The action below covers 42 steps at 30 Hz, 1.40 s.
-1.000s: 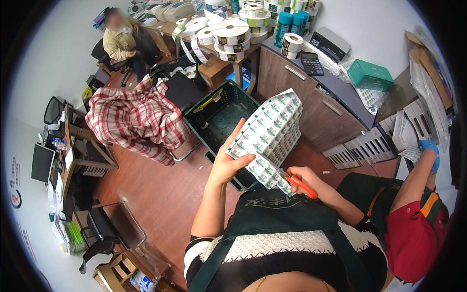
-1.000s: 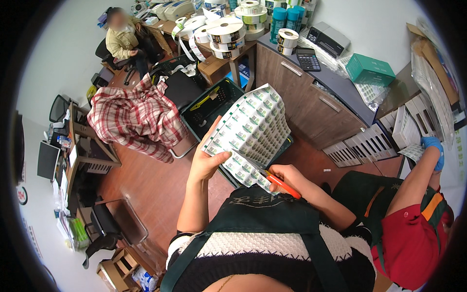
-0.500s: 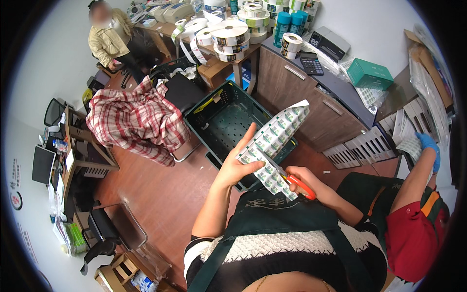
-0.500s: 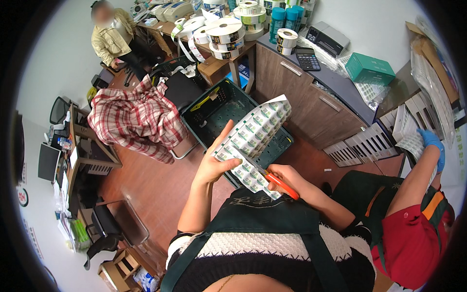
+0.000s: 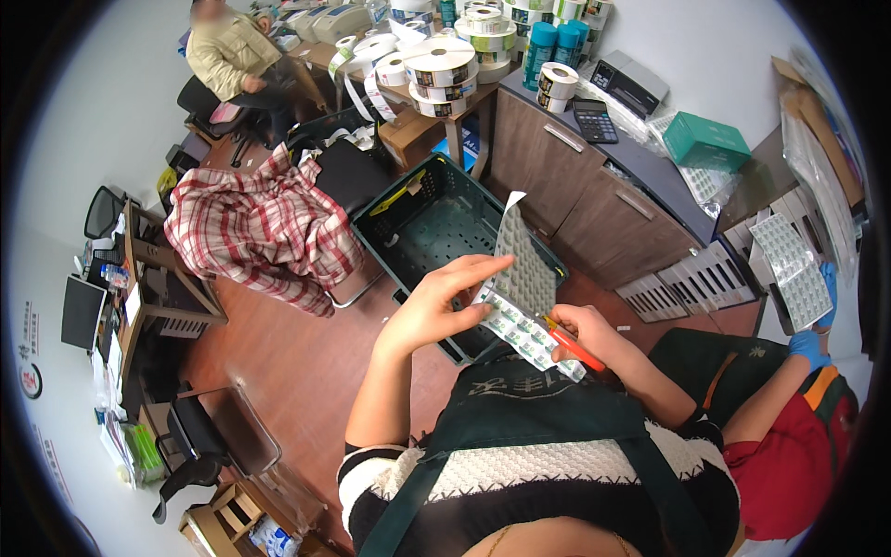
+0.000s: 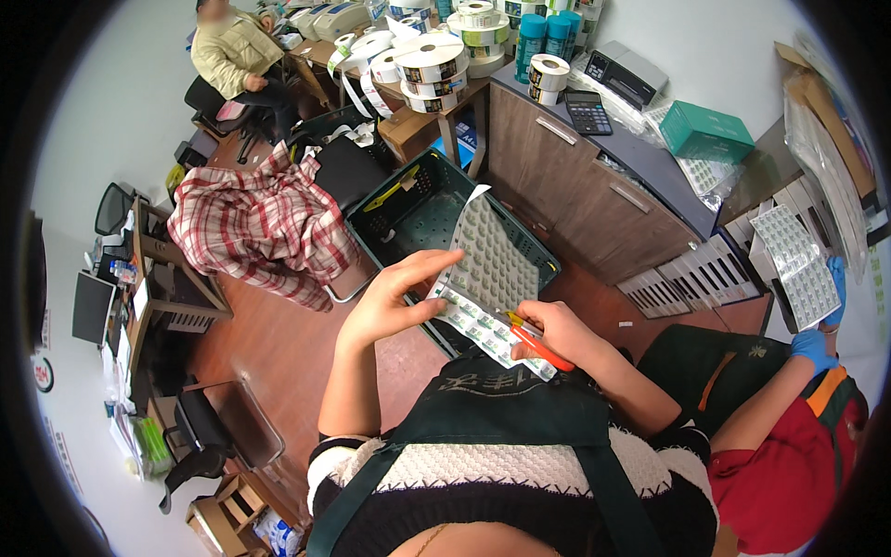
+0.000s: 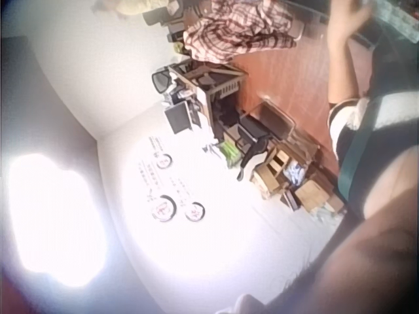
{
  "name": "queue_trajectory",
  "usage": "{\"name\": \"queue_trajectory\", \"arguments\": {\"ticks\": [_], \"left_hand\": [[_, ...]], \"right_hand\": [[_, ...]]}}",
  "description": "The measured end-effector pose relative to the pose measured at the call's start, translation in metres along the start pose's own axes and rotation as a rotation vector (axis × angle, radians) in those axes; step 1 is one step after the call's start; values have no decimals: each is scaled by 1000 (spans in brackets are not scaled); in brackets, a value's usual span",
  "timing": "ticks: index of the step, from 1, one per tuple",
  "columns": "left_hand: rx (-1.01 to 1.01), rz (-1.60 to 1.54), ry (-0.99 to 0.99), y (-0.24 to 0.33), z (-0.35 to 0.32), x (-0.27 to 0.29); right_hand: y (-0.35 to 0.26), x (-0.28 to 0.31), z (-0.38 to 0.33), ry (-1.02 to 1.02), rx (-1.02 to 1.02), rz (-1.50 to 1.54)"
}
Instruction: The person cuts sheets of stickers with scissors, peels individual labels from a roll, and handles printed label strips.
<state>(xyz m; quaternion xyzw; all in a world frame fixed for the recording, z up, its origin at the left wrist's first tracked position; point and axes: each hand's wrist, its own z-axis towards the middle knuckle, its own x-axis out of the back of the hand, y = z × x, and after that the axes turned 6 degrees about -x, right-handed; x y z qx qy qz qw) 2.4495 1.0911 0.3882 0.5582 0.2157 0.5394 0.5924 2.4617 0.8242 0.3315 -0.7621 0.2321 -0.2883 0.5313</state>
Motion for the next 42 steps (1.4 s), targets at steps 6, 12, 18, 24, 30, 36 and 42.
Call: {"name": "queue_trajectory", "arguments": {"ticks": [6, 12, 18, 24, 30, 36, 42], "left_hand": [[-15, -7, -137, 4, 12, 1], [34, -135, -247, -7, 39, -11], [159, -176, -129, -69, 56, -29], [384, -181, -101, -92, 72, -63], [429, -159, -36, -96, 112, -87], [436, -46, -20, -102, 133, -103], [463, -151, -84, -94, 174, -109]], "right_hand": [[-1, 3, -1, -85, -30, 34], [18, 20, -5, -125, -88, 126], [22, 72, 9, -19, -212, 322], [135, 251, 78, 847, -341, -388], [190, 381, 103, 996, -576, -808], [240, 439, 153, 988, -589, -738], [194, 391, 159, 485, -123, -102]]}}
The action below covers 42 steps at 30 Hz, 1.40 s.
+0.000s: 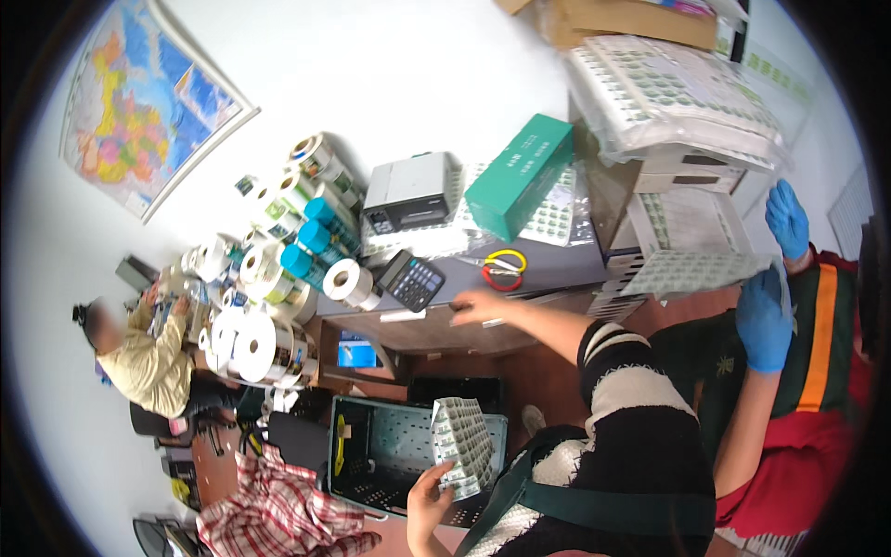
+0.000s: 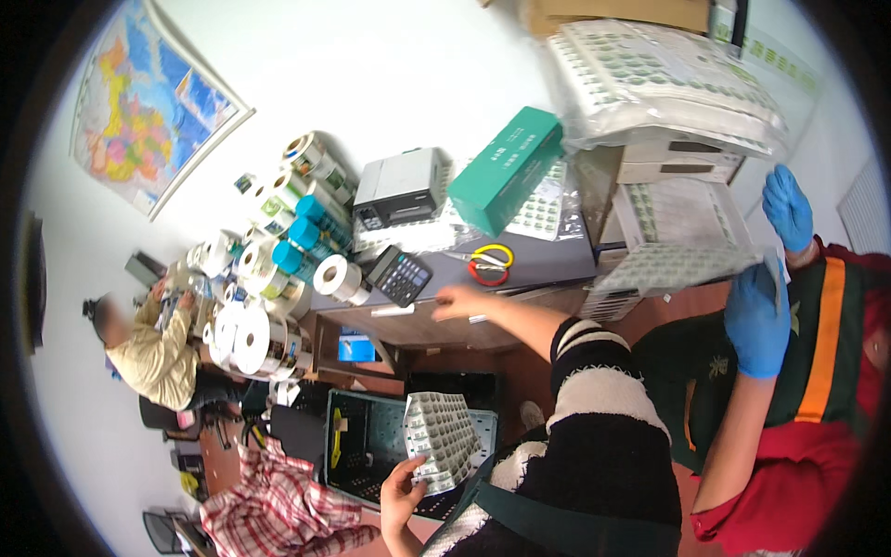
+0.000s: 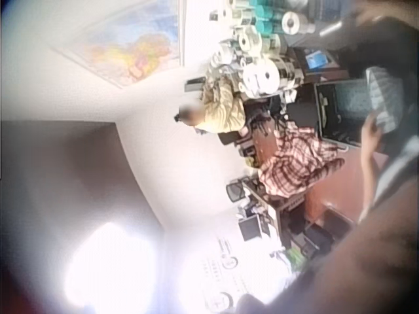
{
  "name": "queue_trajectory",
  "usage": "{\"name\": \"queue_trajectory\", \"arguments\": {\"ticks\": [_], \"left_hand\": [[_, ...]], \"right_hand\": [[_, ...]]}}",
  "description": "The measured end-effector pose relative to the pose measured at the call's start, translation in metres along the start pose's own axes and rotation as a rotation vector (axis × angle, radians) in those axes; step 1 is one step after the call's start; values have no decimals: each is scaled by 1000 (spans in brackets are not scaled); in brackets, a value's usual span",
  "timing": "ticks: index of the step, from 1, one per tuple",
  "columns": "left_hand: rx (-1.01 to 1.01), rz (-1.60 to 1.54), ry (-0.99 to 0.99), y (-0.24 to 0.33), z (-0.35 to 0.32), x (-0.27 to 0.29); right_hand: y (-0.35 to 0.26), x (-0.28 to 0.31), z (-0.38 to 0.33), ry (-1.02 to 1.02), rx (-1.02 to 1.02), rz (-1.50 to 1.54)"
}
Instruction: The person cuts sheets of stickers with scissors, peels individual labels from a roll, and handles printed label strips.
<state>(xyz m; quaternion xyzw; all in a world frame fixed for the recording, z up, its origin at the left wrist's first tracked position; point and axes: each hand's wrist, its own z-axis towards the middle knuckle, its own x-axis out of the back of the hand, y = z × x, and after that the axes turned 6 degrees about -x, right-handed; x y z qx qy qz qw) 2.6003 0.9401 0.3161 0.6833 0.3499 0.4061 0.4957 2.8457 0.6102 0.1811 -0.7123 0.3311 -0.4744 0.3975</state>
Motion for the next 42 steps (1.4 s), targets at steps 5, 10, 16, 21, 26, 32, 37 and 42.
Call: {"name": "queue_trajectory", "arguments": {"ticks": [5, 10, 16, 21, 26, 32, 37, 42], "left_hand": [[-144, -16, -110, 31, 9, 2], [-216, 80, -149, 31, -15, 13], [-286, -18, -214, -19, -76, 17], [-238, -96, -181, -35, -122, 4], [-287, 200, -212, -46, -129, 4], [-485, 267, -440, -27, -130, -70], [-762, 309, -714, -2, -135, -156], [-638, 217, -786, 18, -172, -253]], "right_hand": [[-52, -82, -85, -743, 62, 706], [-30, -118, -168, -791, 125, 1263], [-36, -156, -280, -331, -44, 650], [-43, -190, -357, 122, -89, 468], [-69, -161, -436, 610, -2, 257], [-93, -149, -552, 795, -98, 311], [-73, -162, -678, 1054, -11, 691], [-37, -174, -808, 1135, 491, 1054]]}}
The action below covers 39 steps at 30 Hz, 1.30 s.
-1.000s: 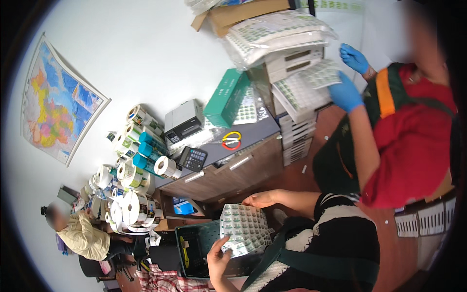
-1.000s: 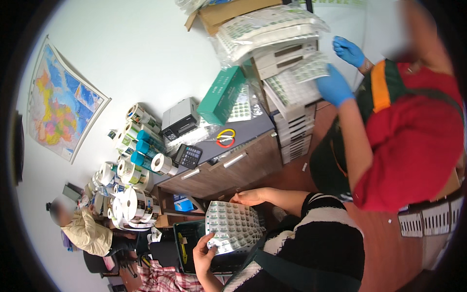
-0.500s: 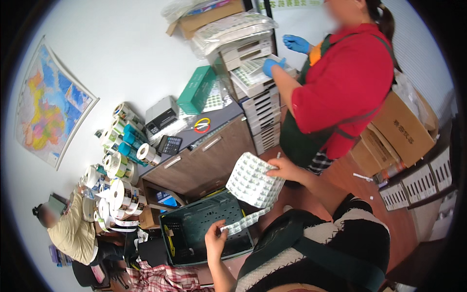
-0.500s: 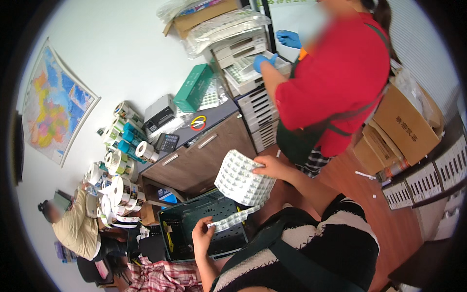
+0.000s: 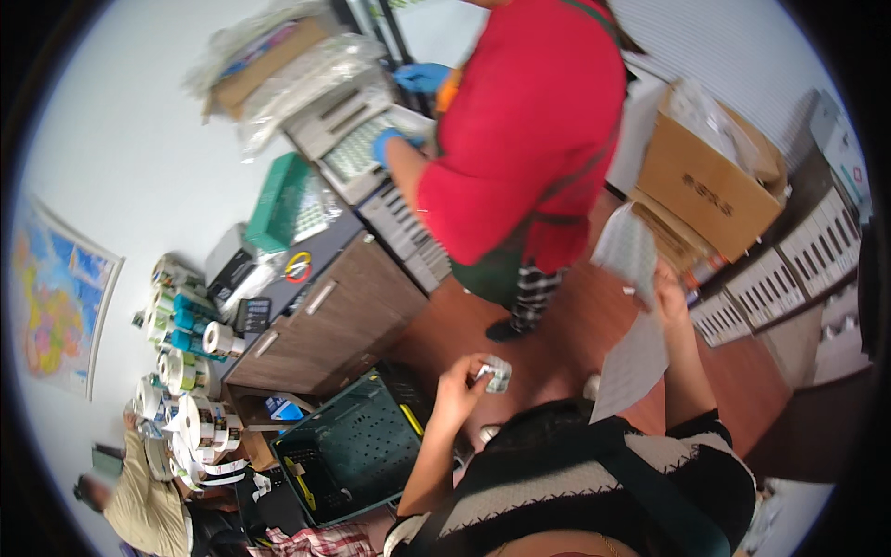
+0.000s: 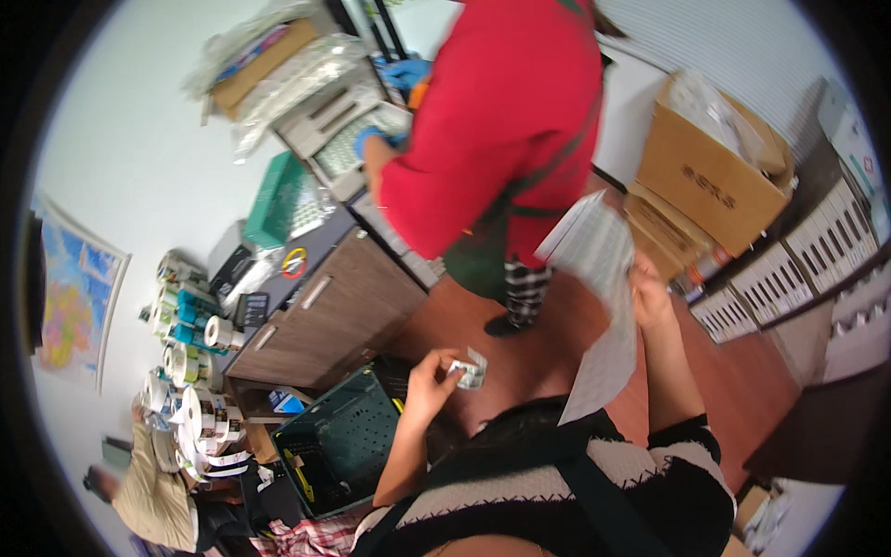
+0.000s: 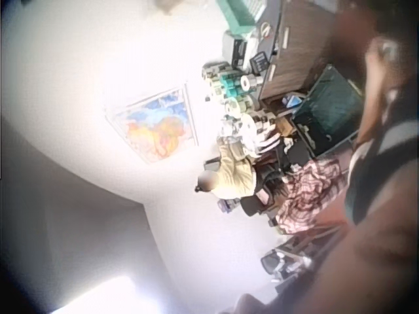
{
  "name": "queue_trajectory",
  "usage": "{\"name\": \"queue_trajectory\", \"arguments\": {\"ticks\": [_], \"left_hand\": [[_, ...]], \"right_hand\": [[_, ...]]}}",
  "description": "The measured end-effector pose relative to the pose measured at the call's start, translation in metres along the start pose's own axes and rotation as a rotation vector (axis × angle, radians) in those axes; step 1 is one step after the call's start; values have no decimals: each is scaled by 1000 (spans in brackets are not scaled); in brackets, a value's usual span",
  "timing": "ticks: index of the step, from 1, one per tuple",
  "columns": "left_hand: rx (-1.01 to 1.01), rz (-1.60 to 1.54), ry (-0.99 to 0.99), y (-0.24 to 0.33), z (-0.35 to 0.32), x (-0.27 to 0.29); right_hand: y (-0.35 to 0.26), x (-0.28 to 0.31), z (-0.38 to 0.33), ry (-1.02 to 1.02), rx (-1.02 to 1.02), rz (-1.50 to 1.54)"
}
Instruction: The person cuts sheets of stickers with scissors, peels individual labels from a roll, and handles printed label strips.
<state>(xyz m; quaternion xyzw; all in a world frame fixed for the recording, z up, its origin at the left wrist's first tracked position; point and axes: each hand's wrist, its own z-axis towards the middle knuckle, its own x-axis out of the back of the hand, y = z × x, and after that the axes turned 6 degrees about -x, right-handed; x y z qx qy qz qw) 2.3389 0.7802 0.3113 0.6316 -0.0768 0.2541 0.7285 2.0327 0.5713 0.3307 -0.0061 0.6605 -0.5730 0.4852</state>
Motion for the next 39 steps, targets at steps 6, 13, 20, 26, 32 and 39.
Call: {"name": "queue_trajectory", "arguments": {"ticks": [6, 13, 20, 26, 32, 39], "left_hand": [[125, -313, 87, 14, 48, -125], [169, -417, -56, 51, 108, -254], [72, -526, -173, 55, 193, -330], [27, -812, -100, 70, 292, -376], [79, -873, 23, 35, 385, -387], [-125, -683, 21, 39, 468, -366]], "right_hand": [[-102, 138, -51, -256, 239, 483], [-157, 281, -83, -368, 201, 463], [-196, 296, -43, -343, -30, 466], [-217, 309, 2, 43, 88, 282], [-267, 345, 88, -24, 73, 258], [-284, 367, 246, -497, -13, 418]]}}
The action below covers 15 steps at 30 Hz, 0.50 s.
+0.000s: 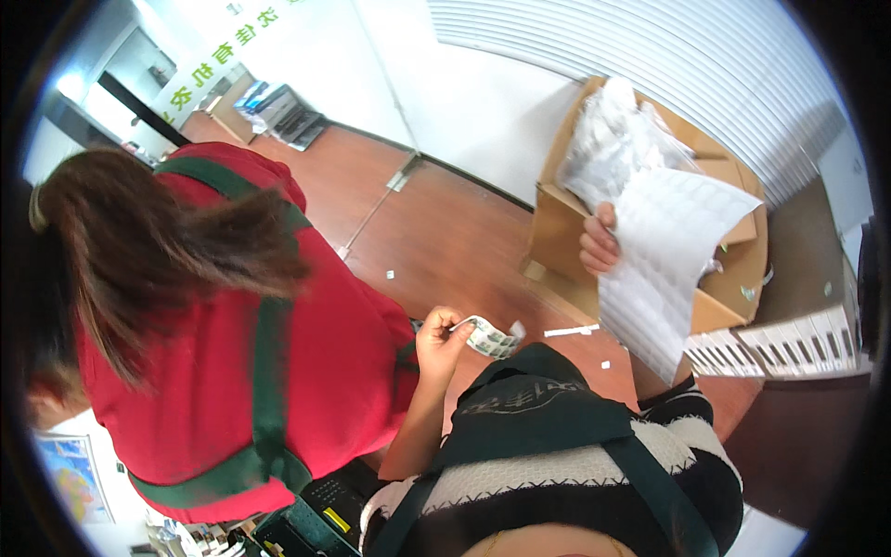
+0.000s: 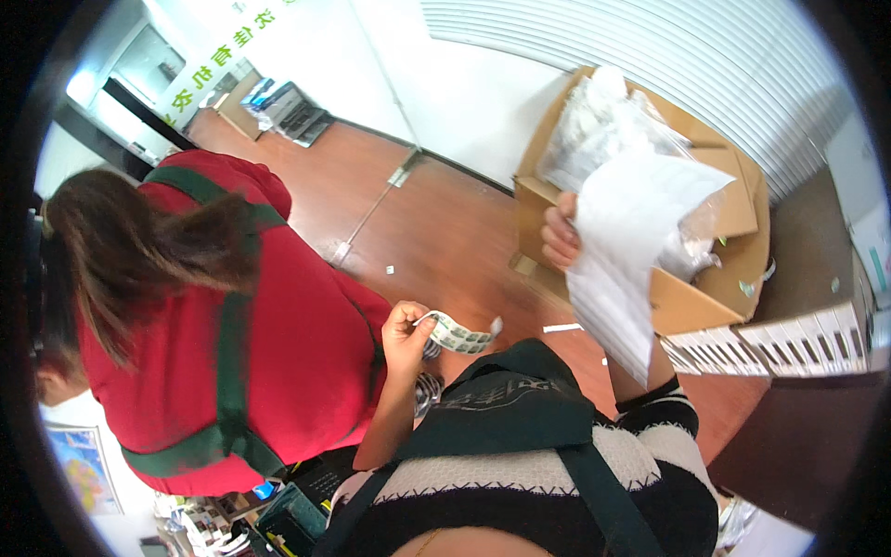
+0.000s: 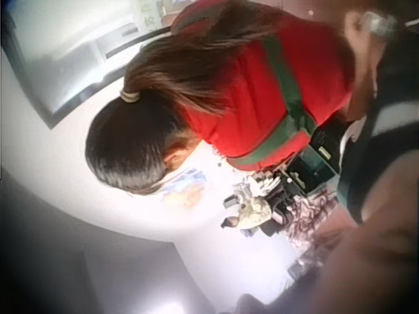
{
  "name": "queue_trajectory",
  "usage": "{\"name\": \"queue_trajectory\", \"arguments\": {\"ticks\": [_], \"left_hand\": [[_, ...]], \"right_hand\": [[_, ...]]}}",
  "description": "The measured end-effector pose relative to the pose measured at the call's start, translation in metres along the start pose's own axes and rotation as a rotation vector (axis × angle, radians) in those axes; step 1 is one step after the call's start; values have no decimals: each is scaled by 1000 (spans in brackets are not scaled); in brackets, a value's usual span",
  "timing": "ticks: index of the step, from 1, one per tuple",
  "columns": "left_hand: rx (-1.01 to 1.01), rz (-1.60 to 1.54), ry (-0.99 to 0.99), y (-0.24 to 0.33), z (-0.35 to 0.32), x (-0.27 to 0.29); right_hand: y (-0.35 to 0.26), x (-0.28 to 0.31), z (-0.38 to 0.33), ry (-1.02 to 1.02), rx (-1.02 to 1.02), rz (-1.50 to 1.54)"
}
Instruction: The person cuts sheets of stickers with scissors, peels individual labels from a roll, and handles printed label strips.
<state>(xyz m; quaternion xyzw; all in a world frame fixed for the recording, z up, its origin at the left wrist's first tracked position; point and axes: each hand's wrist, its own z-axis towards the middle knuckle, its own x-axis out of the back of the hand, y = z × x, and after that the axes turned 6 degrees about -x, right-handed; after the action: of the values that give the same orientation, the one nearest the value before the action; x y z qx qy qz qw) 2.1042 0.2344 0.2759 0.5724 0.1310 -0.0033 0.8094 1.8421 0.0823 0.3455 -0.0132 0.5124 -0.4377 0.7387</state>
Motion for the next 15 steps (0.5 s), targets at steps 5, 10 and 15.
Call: {"name": "queue_trajectory", "arguments": {"ticks": [5, 10, 15], "left_hand": [[62, 62, 84, 7, 22, 22], [147, -5, 158, 5, 45, 45], [25, -74, 308, 5, 100, 63]], "right_hand": [[10, 57, 136, -195, -149, 171], [38, 103, 258, -268, -244, 321], [25, 155, 368, -584, -273, 407]]}}
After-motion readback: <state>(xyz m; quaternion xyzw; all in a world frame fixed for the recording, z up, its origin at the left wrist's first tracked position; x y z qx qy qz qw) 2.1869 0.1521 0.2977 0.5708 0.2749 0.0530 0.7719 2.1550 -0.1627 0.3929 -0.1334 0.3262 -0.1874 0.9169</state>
